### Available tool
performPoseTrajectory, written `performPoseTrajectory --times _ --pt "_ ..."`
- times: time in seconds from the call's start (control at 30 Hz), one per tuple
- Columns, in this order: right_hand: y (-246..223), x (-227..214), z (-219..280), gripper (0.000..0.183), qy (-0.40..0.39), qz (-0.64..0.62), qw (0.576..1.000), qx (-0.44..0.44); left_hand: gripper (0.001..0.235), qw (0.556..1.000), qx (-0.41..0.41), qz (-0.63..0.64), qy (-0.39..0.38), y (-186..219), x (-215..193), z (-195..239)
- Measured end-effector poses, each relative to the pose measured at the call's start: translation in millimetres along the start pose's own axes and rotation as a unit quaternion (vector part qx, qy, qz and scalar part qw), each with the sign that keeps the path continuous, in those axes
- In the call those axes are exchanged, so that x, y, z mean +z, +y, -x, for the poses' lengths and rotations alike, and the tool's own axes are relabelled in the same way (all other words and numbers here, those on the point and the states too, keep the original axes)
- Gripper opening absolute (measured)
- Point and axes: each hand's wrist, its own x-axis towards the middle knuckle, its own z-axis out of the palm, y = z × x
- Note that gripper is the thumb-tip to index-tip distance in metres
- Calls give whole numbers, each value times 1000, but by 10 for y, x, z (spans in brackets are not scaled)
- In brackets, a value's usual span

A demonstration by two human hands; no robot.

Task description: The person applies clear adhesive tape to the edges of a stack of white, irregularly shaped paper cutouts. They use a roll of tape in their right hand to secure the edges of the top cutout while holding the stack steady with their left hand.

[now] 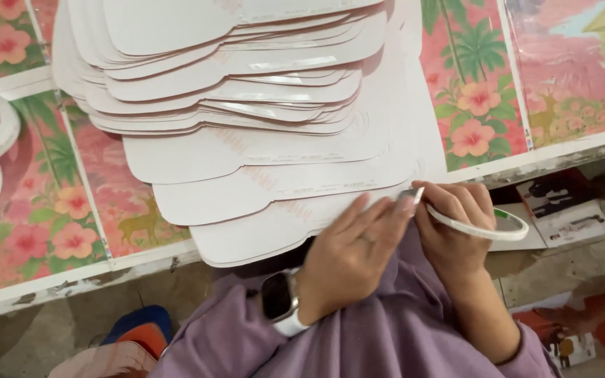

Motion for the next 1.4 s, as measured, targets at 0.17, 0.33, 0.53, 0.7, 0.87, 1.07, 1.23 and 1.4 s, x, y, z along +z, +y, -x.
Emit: performPoseTrajectory --times 0.17,0.33,0.53,0.7,0.87,1.07,1.23,1.4 --pt "-78 -170 -156 7 39 -65 997 5 33 995 16 -99 3 -5 -351 -212" --pt "-47 230 -114 46 84 -102 991 13 17 984 21 -171 47 -540 -378 -61" --pt "-51 157 -195 25 107 -99 988 -50 27 983 -32 -174 56 -310 -222 -24" --pt "-536 -82 -60 19 -2 -123 988 -89 54 980 -75 -165 -87 -172 -221 38" --pt "-678 -106 -63 20 -16 -231 969 86 37 996 -77 -5 -46 -236 -588 251" --pt "-646 150 -74 20 -67 -301 924 227 27 998 -54 7 40 -316 -709 514" --pt "-389 91 -51 30 -65 -61 994 67 30 996 -29 -82 -22 -338 -659 454" --pt "-68 93 61 19 21 -16 1000 -9 27 991 -21 -133 -23 -305 -667 454"
